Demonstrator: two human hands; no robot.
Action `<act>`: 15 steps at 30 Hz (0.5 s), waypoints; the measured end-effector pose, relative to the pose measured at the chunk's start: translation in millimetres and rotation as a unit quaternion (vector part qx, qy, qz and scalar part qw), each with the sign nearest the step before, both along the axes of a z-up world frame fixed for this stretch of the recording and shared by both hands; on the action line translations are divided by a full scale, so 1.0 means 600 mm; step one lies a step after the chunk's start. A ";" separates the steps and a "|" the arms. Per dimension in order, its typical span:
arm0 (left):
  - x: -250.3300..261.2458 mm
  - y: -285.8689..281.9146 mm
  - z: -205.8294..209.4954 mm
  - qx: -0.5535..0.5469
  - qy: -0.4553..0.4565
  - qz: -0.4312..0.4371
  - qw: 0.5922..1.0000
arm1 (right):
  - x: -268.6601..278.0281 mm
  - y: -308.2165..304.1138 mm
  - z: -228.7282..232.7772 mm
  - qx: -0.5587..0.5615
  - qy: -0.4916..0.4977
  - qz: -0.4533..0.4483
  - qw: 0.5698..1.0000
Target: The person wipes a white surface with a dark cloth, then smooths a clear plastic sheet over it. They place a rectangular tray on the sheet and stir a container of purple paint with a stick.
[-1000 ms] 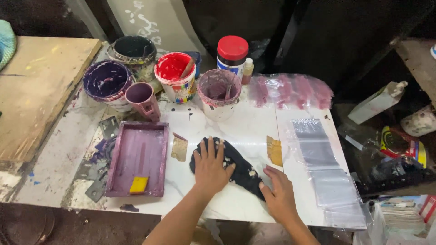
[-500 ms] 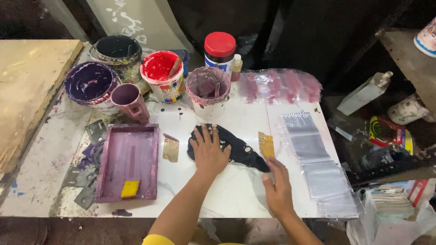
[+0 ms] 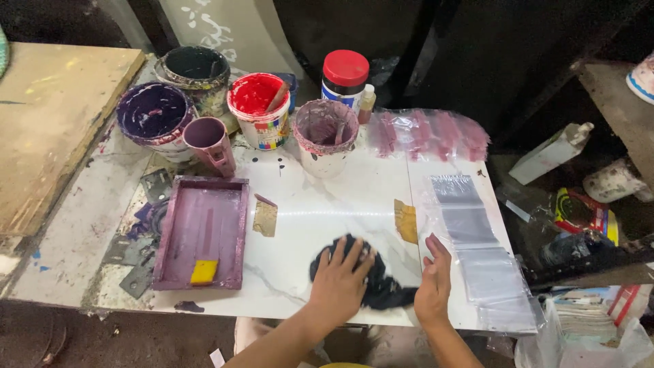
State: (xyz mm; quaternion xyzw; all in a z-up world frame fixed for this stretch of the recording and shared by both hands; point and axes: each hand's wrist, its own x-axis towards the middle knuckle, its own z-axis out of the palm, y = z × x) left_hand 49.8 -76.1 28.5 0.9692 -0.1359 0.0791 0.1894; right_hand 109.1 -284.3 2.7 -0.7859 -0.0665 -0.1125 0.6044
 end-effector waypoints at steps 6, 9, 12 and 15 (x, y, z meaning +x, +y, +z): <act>-0.087 0.043 -0.026 0.011 0.094 0.001 0.995 | -0.004 0.002 0.011 -0.007 0.015 0.009 1.000; -0.125 0.071 -0.040 0.053 0.053 0.068 0.995 | -0.003 0.000 0.005 -0.008 0.012 0.012 1.000; -0.139 0.089 -0.057 0.081 0.052 0.139 0.986 | -0.003 0.001 0.009 -0.014 0.012 0.024 1.000; -0.138 0.077 -0.048 0.092 0.057 0.167 0.980 | -0.001 -0.003 -0.005 -0.008 0.020 0.024 0.999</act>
